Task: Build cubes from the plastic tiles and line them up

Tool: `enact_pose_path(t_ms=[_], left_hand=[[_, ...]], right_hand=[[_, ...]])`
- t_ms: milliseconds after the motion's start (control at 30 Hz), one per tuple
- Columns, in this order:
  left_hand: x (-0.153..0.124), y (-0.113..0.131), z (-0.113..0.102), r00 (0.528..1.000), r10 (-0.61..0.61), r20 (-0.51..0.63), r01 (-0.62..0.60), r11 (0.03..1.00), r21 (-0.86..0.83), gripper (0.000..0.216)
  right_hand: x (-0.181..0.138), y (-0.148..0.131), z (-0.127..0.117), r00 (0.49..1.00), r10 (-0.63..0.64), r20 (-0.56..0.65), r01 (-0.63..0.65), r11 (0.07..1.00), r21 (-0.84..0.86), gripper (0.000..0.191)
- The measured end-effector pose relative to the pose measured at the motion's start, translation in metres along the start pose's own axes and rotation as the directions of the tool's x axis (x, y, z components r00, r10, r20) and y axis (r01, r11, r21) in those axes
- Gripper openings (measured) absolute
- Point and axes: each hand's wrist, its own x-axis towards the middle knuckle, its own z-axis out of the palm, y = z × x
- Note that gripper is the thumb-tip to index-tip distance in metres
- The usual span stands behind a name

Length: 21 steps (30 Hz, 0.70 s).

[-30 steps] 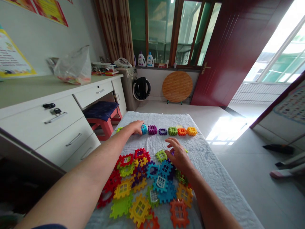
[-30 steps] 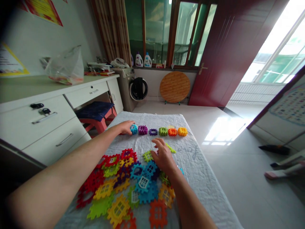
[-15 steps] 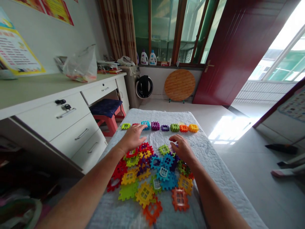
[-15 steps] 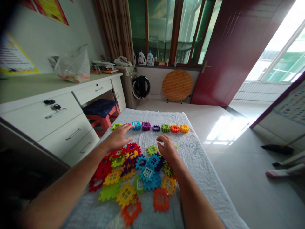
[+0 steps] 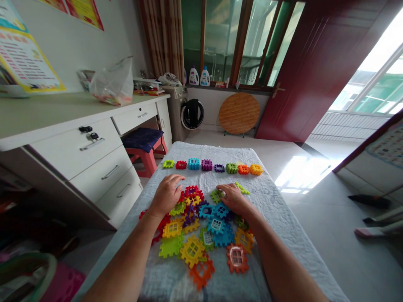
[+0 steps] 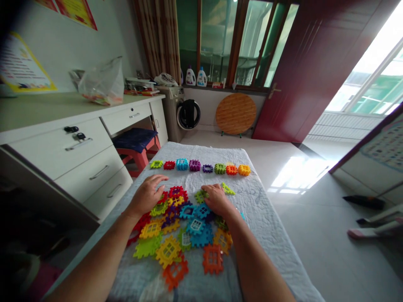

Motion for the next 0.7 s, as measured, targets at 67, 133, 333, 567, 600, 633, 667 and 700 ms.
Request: enact_pose_path(t_ms=[67,133,333,567,600,633,667,700], left_hand=[[-0.003,-0.01,0.0,1.0,-0.003,-0.015,0.003,1.0,-0.001,0.028],[-0.005,-0.018,-0.002,1.0,-0.01,-0.019,0.011,1.0,0.008,0.027],[-0.007,-0.034,-0.006,0.997,-0.026,0.071,0.022,0.998,0.061,0.021],[-0.008,-0.03,-0.006,0.954,-0.131,0.269,0.109,0.989,0.096,0.037],[-0.008,-0.028,-0.006,0.947,-0.138,0.291,0.116,0.989,0.093,0.038],[-0.008,-0.027,-0.006,0.941,-0.14,0.307,0.12,0.989,0.084,0.038],[-0.008,-0.026,-0.006,0.94,-0.134,0.314,0.118,0.991,0.069,0.037],[-0.009,-0.026,-0.004,0.942,-0.124,0.313,0.114,0.992,0.051,0.037]], right_hand=[[0.001,-0.001,-0.001,1.0,-0.001,0.011,0.001,1.0,-0.003,0.048],[0.001,-0.003,-0.005,1.0,0.012,0.01,-0.012,1.0,0.004,0.049],[0.0,-0.003,-0.02,0.996,0.063,-0.062,-0.055,0.991,0.119,0.024],[0.002,0.024,-0.028,0.921,0.273,-0.277,-0.156,0.912,0.38,0.023],[0.001,0.03,-0.03,0.894,0.327,-0.305,-0.174,0.883,0.436,0.026],[0.001,0.035,-0.031,0.866,0.375,-0.33,-0.184,0.854,0.487,0.028],[0.001,0.039,-0.033,0.84,0.414,-0.35,-0.187,0.827,0.53,0.03],[0.001,0.043,-0.034,0.82,0.443,-0.363,-0.186,0.805,0.563,0.03]])
